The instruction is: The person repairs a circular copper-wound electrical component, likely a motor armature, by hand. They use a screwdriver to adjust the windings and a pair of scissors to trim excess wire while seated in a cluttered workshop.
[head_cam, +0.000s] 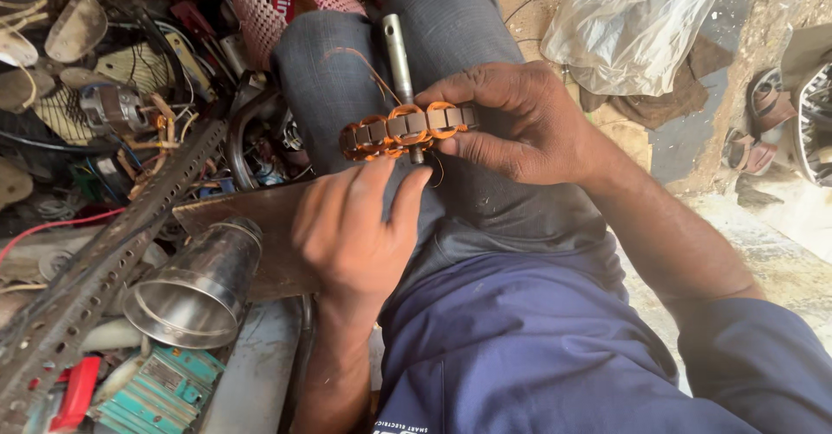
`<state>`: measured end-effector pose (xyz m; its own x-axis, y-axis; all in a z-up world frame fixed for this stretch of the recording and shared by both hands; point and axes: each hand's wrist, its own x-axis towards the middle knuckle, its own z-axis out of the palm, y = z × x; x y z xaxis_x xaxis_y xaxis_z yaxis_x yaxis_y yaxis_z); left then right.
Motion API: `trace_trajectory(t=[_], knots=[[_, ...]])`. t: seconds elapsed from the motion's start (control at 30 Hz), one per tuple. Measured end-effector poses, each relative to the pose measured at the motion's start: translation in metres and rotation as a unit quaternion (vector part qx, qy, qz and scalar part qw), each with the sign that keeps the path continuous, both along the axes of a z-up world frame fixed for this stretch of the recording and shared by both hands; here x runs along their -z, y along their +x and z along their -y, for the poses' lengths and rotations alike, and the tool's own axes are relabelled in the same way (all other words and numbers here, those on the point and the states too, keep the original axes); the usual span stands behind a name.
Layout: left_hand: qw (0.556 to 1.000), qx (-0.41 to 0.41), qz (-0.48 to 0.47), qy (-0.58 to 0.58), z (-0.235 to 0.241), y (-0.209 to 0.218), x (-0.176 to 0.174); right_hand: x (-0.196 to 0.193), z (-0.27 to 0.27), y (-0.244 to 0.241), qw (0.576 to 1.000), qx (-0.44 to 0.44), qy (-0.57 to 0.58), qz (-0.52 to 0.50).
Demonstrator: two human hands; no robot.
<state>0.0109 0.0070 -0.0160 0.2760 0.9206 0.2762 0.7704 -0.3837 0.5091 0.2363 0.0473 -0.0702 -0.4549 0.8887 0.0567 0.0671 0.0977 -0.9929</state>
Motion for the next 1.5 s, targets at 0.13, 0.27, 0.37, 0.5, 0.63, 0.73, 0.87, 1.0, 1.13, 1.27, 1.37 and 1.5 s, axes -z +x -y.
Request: trace_trajectory(t=[0.13, 0.27, 0.37, 0.5, 0.63, 0.73, 0.87, 1.0, 1.13, 1.27, 1.37, 1.5], knots=[[1.0, -0.019, -0.021, 0.014, 0.006, 0.008, 0.015, -0.002, 0.002, -0.004, 0.999, 0.018, 0.022, 0.041], [0.985, -0.034, 0.136, -0.102, 0.012, 0.009, 0.011, -0.002, 0.005, -0.002, 0.999, 0.02, 0.026, 0.031], [0.957, -0.038, 0.211, -0.197, 0.011, 0.003, 0.005, 0.0, 0.005, -0.002, 0.999, 0.019, 0.032, 0.03], [0.937, -0.009, 0.254, -0.24, 0.003, 0.0, 0.003, 0.001, 0.006, -0.002, 0.999, 0.021, 0.026, 0.024], [0.933, 0.041, 0.279, -0.226, -0.003, 0.004, 0.002, 0.002, 0.004, -0.002, 0.999, 0.015, 0.021, 0.021], [0.93, 0.02, 0.255, -0.265, -0.006, 0.003, 0.0, 0.0, 0.004, -0.001, 0.999, 0.016, 0.024, 0.021], [0.932, 0.021, 0.265, -0.247, -0.012, -0.003, -0.006, -0.003, 0.01, -0.006, 0.997, 0.061, 0.043, 0.024], [0.937, 0.015, 0.24, -0.252, -0.015, -0.007, -0.014, -0.005, 0.019, -0.016, 0.968, 0.13, 0.182, 0.116], [0.948, 0.033, 0.202, -0.244, -0.016, -0.009, -0.019, -0.003, 0.023, -0.02, 0.934, 0.147, 0.276, 0.17], [0.957, 0.101, 0.15, -0.227, -0.016, -0.005, -0.028, -0.001, 0.021, -0.022, 0.878, 0.152, 0.419, 0.173], [0.964, 0.132, 0.133, -0.186, -0.017, -0.001, -0.035, -0.002, 0.022, -0.025, 0.872, 0.154, 0.437, 0.156], [0.993, 0.1, 0.044, 0.038, -0.031, 0.002, -0.025, -0.009, 0.03, -0.025, 0.912, 0.188, 0.341, 0.127]])
